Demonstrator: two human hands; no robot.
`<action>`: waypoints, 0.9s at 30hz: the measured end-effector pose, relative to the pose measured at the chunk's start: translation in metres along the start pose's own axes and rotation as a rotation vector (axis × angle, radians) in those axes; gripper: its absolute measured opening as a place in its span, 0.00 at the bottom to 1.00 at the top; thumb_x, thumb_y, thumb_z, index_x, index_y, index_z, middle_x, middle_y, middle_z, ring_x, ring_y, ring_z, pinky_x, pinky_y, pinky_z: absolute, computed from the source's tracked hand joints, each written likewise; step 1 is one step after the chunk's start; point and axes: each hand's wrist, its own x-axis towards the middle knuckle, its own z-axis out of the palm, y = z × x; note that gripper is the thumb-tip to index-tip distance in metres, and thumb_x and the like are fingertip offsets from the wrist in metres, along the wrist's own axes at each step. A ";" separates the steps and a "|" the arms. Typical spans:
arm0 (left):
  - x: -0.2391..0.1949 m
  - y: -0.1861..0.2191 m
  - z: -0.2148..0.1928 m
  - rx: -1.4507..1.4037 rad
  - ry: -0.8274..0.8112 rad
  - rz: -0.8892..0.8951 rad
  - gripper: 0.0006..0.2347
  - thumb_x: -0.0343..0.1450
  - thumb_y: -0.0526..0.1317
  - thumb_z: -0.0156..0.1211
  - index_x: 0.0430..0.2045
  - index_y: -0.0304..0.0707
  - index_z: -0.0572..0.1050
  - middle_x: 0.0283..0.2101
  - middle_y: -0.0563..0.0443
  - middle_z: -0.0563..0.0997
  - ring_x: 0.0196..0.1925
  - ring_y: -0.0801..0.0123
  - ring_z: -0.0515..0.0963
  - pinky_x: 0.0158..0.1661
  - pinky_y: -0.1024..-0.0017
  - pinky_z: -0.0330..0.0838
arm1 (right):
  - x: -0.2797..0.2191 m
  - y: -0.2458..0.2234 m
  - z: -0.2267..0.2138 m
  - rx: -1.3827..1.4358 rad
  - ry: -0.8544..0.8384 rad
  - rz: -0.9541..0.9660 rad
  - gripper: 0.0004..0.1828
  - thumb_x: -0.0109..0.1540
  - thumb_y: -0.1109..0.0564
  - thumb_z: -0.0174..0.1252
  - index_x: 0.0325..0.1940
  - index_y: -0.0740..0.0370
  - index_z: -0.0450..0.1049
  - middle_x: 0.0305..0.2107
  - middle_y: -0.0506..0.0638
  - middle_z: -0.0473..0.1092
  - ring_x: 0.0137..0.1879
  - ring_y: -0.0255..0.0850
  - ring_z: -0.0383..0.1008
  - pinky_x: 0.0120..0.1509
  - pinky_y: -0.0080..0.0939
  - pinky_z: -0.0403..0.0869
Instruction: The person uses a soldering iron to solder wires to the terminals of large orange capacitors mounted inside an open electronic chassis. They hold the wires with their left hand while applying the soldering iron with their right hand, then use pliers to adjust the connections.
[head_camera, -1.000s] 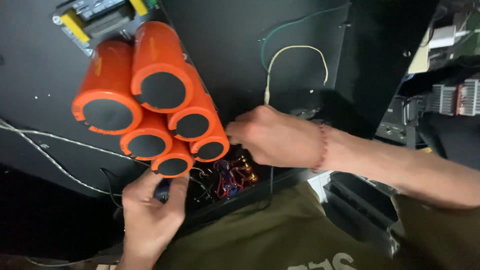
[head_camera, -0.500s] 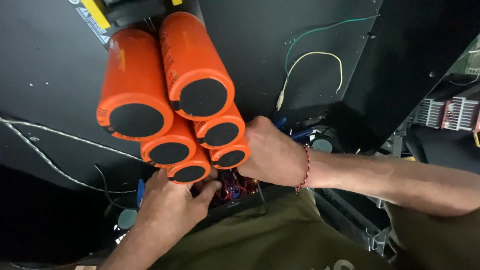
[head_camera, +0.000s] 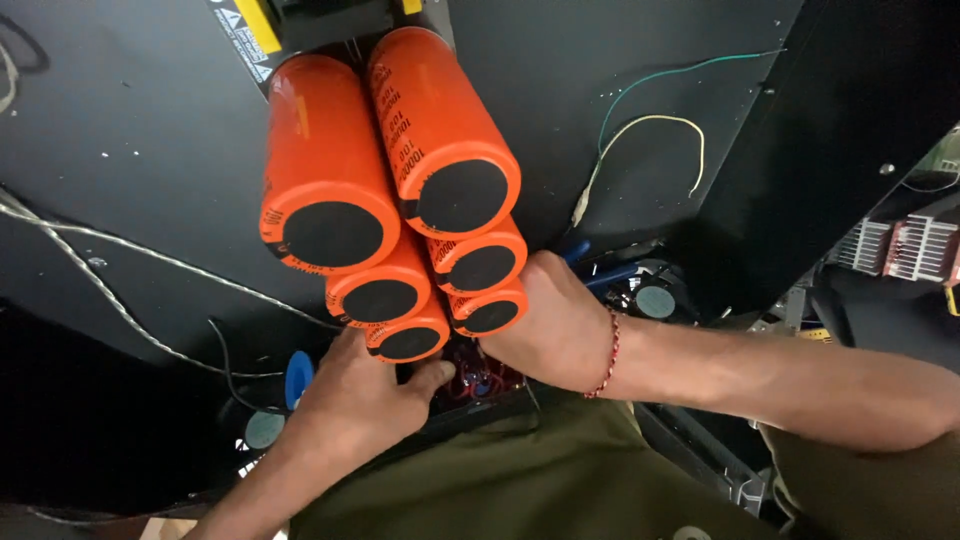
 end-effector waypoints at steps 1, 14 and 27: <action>0.000 -0.001 0.001 -0.048 0.099 0.077 0.06 0.64 0.41 0.63 0.22 0.43 0.72 0.30 0.53 0.81 0.40 0.56 0.78 0.39 0.59 0.71 | 0.001 -0.002 0.000 0.005 -0.014 -0.012 0.13 0.53 0.69 0.52 0.22 0.54 0.60 0.19 0.44 0.61 0.24 0.48 0.61 0.21 0.49 0.59; -0.011 0.011 -0.002 -0.732 0.529 0.257 0.14 0.67 0.20 0.58 0.38 0.36 0.84 0.37 0.69 0.79 0.41 0.86 0.68 0.43 0.80 0.72 | 0.015 0.011 -0.030 0.260 -0.042 -0.183 0.12 0.51 0.73 0.52 0.24 0.57 0.63 0.23 0.46 0.66 0.30 0.46 0.65 0.30 0.44 0.65; -0.004 0.007 0.013 -0.832 0.605 0.343 0.11 0.68 0.23 0.65 0.40 0.36 0.82 0.42 0.62 0.83 0.46 0.84 0.73 0.52 0.75 0.80 | 0.015 0.019 -0.008 0.133 0.022 -0.207 0.11 0.52 0.70 0.52 0.26 0.53 0.66 0.25 0.41 0.66 0.33 0.43 0.65 0.28 0.42 0.62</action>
